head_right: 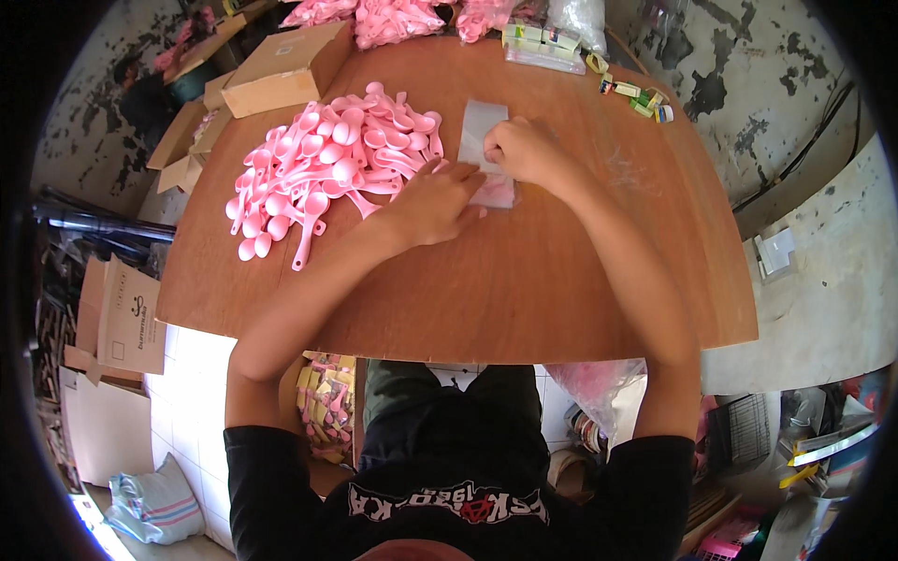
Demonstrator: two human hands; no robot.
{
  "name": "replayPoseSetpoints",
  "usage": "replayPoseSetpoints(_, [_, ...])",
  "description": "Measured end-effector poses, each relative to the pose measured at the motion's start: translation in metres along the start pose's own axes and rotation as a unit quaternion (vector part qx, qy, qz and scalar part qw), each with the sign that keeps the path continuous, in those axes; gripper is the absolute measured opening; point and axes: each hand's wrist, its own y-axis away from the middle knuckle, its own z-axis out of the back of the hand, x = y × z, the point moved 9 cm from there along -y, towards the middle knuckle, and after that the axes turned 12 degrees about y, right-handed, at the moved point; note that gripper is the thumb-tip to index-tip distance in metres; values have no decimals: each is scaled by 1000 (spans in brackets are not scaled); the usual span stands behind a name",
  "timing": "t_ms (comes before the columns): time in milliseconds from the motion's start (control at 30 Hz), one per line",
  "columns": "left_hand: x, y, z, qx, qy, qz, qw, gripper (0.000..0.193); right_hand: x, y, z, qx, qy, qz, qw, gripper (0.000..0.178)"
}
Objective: The person repeatedly picks up pink plastic spoons and places them into small clear plastic bags along with a yellow paper insert. The person seals each bag and sets it aside on the table. The process is repeated continuously throughout the clip.
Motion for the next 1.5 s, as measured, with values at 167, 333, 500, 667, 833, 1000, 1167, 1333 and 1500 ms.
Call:
replayPoseSetpoints(167, [8,10,-4,-16,-19,20,999,47,70,55,59,-184,277,53,942,9])
replayPoseSetpoints(333, [-29,43,62,-181,59,-55,980,59,121,115,57,-155,255,124,946,8])
replayPoseSetpoints(500, [-20,77,60,-149,327,42,932,7,81,110,73,-184,-83,94,975,15])
replayPoseSetpoints(667, [9,101,60,-195,465,157,849,11,-12,87,35,-170,24,-5,985,22])
replayPoseSetpoints(833, [8,113,83,-256,545,150,784,23,-24,90,20,-112,-24,-33,993,25])
replayPoseSetpoints(1000, [22,122,74,-274,592,210,728,35,-15,97,54,-182,74,-86,977,20])
replayPoseSetpoints(1167, [18,114,73,-271,613,180,720,37,21,129,114,-408,-189,-92,889,13])
replayPoseSetpoints(1333, [2,108,73,-231,604,148,748,34,69,130,124,-355,-351,-23,866,12])
replayPoseSetpoints(1500, [-10,109,79,-223,549,139,793,36,79,116,119,-320,-368,12,873,12])
